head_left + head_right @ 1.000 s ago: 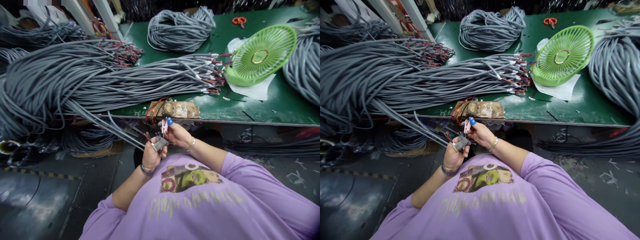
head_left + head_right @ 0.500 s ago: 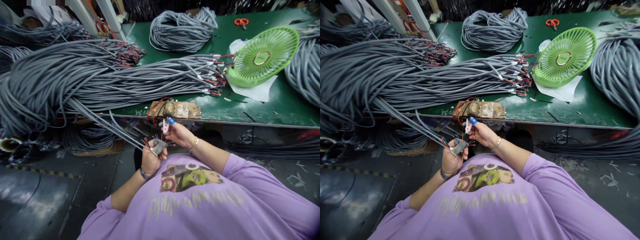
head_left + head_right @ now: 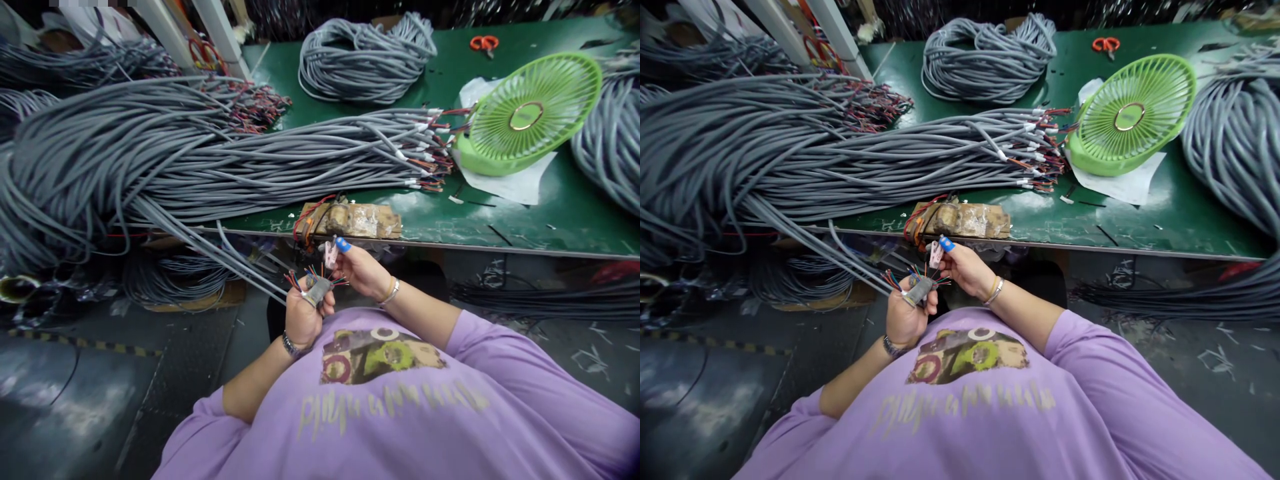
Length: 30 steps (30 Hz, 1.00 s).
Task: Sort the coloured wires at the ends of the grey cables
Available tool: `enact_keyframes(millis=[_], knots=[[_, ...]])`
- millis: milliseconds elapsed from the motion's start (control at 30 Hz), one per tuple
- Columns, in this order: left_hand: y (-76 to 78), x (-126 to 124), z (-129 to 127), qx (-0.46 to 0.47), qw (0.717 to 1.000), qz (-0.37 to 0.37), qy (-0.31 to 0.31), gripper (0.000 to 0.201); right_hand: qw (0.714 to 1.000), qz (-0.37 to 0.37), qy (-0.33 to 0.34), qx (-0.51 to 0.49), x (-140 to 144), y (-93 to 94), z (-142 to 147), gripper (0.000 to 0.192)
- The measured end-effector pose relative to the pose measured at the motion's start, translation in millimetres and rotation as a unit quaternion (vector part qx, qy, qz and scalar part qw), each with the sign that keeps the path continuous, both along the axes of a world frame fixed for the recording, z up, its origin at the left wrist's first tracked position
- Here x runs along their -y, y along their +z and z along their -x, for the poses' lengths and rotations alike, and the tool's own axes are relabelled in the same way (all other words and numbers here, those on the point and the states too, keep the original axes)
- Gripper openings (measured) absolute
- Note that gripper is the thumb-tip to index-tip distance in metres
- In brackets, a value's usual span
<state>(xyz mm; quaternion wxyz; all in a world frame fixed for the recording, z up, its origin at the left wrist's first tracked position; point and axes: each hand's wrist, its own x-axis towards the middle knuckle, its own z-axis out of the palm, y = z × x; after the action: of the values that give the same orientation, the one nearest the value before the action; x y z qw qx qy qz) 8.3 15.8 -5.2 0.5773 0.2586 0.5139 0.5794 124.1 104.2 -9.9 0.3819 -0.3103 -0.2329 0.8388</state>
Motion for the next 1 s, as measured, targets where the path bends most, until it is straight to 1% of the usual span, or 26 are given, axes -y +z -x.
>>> enact_keyframes(millis=[200, 367, 600, 833, 933, 1000], knots=[[-2.4, -0.1, -0.6, -0.007, 1.000, 0.007, -0.007, 0.023, 0.998, 0.050, -0.024, -0.035, -1.9, -3.6, 3.9, 0.028], [-5.4, -0.6, -1.8, -0.009, 1.000, 0.005, -0.012, 0.023, 0.996, 0.068, -0.038, -0.049, -2.3, -5.5, 6.6, 0.026], [-4.1, 0.6, -1.1, 0.000, 1.000, 0.006, -0.013, 0.025, 0.994, 0.090, -0.013, -0.054, 0.5, -5.6, 5.0, 0.032], [0.8, 10.7, 1.0, 0.008, 1.000, 0.003, -0.009, 0.026, 0.993, 0.102, 0.029, -0.059, 0.5, -3.8, 0.3, 0.044], [2.5, 13.2, 1.7, 0.017, 1.000, -0.006, 0.000, 0.023, 0.993, 0.087, 0.045, -0.059, -0.1, -2.7, -0.7, 0.041], [3.0, 13.2, 1.7, 0.021, 1.000, -0.012, 0.006, 0.022, 0.996, 0.066, 0.040, -0.050, 0.1, -2.6, -1.2, 0.032]])
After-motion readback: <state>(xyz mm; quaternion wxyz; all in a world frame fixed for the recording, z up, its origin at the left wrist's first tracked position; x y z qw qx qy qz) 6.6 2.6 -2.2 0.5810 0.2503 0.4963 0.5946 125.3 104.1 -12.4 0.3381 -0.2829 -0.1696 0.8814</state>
